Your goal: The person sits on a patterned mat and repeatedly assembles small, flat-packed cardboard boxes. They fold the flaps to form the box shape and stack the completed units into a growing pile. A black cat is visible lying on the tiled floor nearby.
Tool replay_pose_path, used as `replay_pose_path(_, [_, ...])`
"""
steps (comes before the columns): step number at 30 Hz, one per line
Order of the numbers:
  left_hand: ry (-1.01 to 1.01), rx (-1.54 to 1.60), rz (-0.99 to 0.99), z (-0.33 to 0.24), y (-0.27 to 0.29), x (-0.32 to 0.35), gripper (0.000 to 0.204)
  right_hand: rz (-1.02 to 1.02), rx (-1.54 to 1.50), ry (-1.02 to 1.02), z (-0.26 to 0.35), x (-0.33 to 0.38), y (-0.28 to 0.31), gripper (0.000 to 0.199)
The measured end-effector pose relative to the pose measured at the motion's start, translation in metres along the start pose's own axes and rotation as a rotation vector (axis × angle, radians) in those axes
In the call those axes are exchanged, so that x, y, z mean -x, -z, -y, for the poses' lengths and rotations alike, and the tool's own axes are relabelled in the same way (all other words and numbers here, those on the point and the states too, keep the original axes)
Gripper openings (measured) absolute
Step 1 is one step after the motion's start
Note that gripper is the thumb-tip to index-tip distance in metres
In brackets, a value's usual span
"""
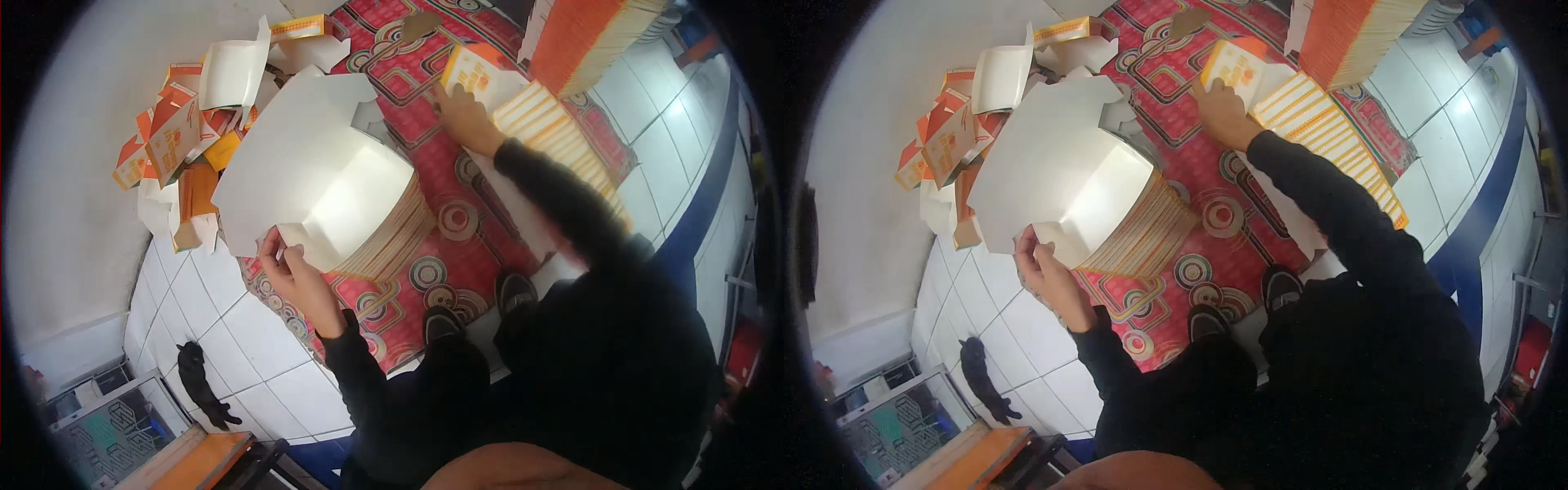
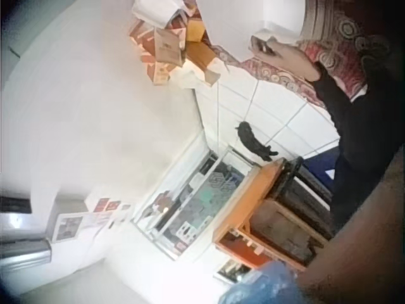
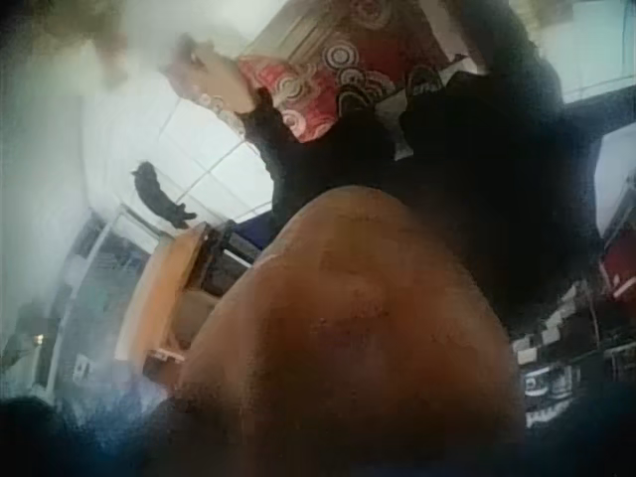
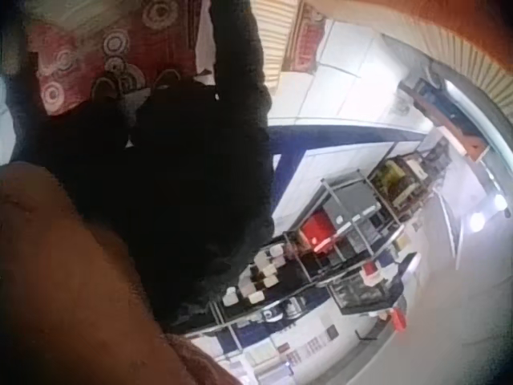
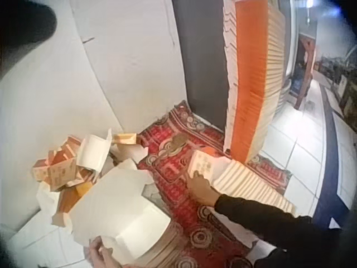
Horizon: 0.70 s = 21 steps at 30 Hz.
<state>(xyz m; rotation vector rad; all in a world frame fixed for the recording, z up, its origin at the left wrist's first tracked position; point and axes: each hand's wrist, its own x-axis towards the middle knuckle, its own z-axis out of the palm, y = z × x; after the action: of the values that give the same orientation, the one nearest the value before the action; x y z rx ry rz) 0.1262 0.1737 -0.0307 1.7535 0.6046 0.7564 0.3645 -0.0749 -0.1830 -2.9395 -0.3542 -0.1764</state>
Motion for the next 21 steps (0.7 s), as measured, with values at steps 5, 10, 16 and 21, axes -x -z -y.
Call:
replay_pose_path(5, [-0.009, -0.057, -0.050, 0.002, 0.026, -0.002, 0.031, -0.045, -0.252, 0.578, 0.014, 0.023, 0.040, 0.055])
replay_pose_path(10, [-0.056, -0.048, -0.009, 0.005, 0.010, -0.003, 0.031, -0.520, -0.176, 0.579, -0.012, 0.019, 0.047, 0.046])
replay_pose_path(16, [-0.034, -0.052, 0.003, 0.018, 0.014, -0.014, 0.032, 0.316, -0.098, -0.048, 0.015, 0.031, 0.058, 0.026])
replay_pose_path(21, [-0.023, -0.112, -0.044, 0.012, 0.008, -0.014, 0.032, -0.067, -0.065, 0.238, -0.011, 0.026, -0.003, 0.035])
